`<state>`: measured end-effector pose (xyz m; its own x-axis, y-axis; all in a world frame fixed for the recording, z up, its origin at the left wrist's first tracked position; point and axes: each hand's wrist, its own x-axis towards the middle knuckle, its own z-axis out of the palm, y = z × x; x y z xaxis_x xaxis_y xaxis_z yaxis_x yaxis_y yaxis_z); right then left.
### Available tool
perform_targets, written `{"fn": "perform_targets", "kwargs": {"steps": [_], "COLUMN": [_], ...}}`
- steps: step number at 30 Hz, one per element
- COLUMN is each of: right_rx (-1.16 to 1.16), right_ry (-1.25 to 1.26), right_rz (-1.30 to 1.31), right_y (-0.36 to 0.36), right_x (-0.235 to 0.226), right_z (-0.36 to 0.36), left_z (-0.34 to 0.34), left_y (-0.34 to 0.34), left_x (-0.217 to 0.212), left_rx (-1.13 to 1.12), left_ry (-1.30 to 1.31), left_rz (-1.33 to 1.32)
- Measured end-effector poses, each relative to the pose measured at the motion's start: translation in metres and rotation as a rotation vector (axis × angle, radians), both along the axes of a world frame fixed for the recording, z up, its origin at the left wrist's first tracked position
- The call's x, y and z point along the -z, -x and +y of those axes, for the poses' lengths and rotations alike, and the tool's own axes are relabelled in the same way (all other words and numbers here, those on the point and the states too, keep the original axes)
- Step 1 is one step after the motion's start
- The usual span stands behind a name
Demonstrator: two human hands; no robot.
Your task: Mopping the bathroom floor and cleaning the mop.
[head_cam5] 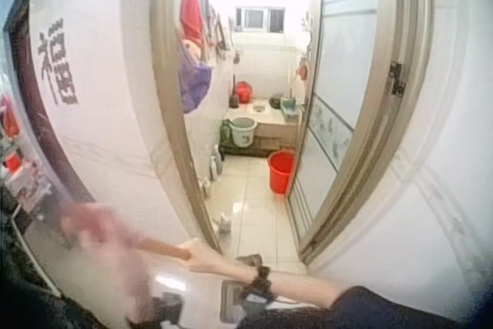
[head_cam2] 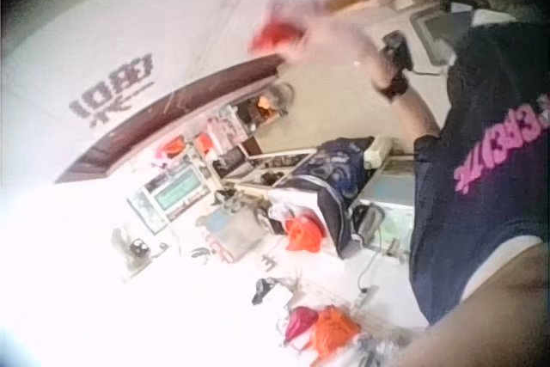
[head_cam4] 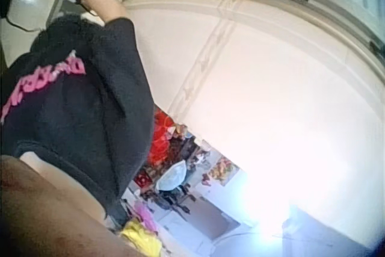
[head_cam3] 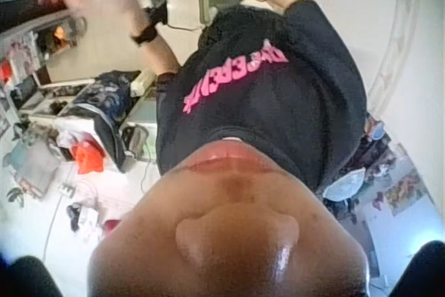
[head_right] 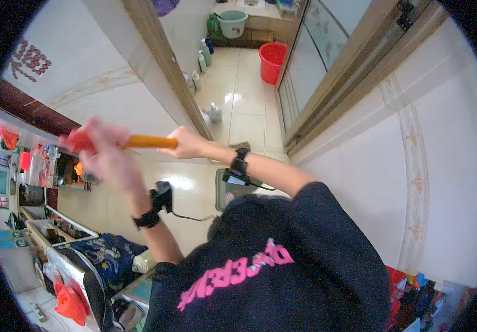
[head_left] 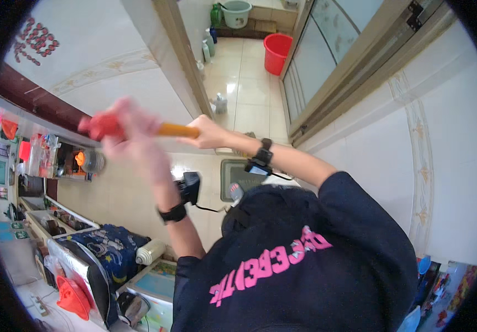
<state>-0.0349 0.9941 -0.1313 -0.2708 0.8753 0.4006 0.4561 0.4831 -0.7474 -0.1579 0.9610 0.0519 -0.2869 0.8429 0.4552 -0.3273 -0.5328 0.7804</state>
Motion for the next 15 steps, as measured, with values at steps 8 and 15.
{"fn": "perform_targets", "kwargs": {"steps": [8, 15], "right_rx": [-0.281, -0.212], "right_ry": [0.356, 0.550], "right_rz": [-0.174, -0.099], "right_y": [-0.028, -0.030], "right_x": [0.118, 0.159], "right_z": [-0.028, -0.029], "left_z": [-0.065, -0.022], "left_y": [0.033, 0.064], "left_x": [-0.012, 0.009], "left_rx": [-0.403, -0.467], "left_ry": [0.094, 0.188], "left_rz": [0.064, 0.035]}}
